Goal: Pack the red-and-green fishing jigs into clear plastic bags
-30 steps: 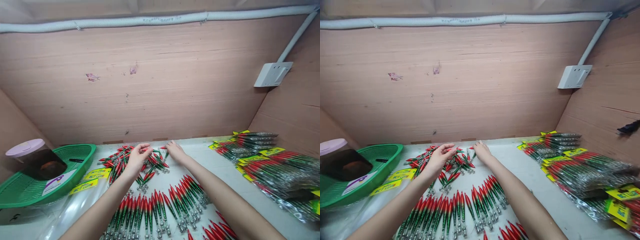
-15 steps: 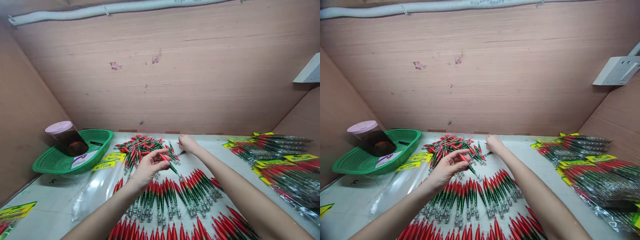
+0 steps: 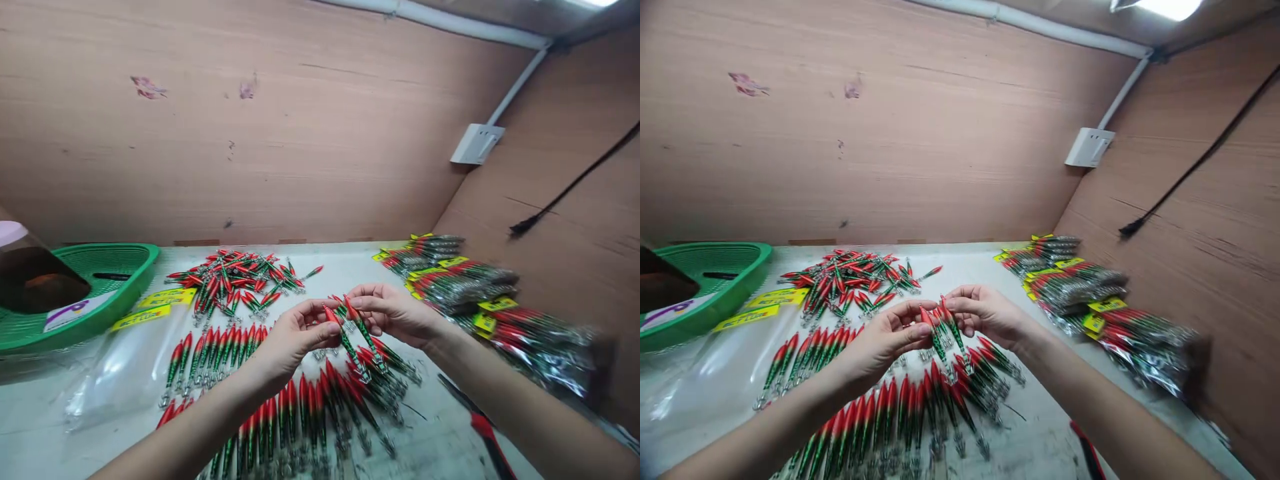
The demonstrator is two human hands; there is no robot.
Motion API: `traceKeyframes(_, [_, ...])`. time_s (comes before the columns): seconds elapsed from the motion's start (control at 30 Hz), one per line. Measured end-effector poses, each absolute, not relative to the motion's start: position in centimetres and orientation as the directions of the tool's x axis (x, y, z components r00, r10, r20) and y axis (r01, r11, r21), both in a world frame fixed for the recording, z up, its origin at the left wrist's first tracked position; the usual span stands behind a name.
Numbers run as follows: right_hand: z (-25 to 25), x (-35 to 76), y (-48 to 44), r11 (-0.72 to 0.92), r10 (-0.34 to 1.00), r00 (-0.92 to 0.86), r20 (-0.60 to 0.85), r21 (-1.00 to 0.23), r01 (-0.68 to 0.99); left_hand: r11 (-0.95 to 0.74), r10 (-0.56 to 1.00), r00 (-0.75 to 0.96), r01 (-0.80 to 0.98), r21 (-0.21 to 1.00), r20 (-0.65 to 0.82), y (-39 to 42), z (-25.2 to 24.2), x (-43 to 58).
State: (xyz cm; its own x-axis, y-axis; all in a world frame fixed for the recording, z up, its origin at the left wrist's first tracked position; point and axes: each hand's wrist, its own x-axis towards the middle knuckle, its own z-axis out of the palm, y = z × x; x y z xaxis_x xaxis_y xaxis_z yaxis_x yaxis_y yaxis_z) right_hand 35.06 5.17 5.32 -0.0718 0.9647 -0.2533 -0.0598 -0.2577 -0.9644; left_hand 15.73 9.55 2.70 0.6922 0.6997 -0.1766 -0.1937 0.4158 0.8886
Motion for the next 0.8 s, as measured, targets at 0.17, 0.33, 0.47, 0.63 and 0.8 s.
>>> traceKeyframes(0.17, [5.1, 35.7, 2.0, -0.269, 0.963, -0.041, -0.266, -0.941, -0.205, 0.436, 0.649, 0.738, -0.16, 0.886, -0.186, 7.4, 3.4, 17.1])
traceKeyframes(0.33, [5.3, 36.4, 0.0, -0.272, 0.962, -0.037, -0.272, -0.925, -0.265, 0.43, 0.622, 0.761, -0.139, 0.892, -0.181, 6.1, 3.7, 17.8])
traceKeyframes(0.47, [5.5, 36.7, -1.0, -0.271, 0.962, -0.048, -0.269, -0.919, -0.286, 0.423, 0.61, 0.77, -0.118, 0.898, -0.186, 5.5, 3.7, 18.4])
traceKeyframes(0.63, [5.5, 36.8, -1.6, -0.294, 0.956, -0.068, -0.287, -0.906, -0.304, 0.432, 0.608, 0.764, -0.093, 0.897, -0.214, 5.1, 3.8, 19.0])
traceKeyframes(0.8, [4.9, 36.9, -1.7, -0.254, 0.967, -0.046, -0.249, -0.947, -0.197, 0.43, 0.618, 0.754, -0.087, 0.899, -0.222, 4.9, 3.7, 19.2])
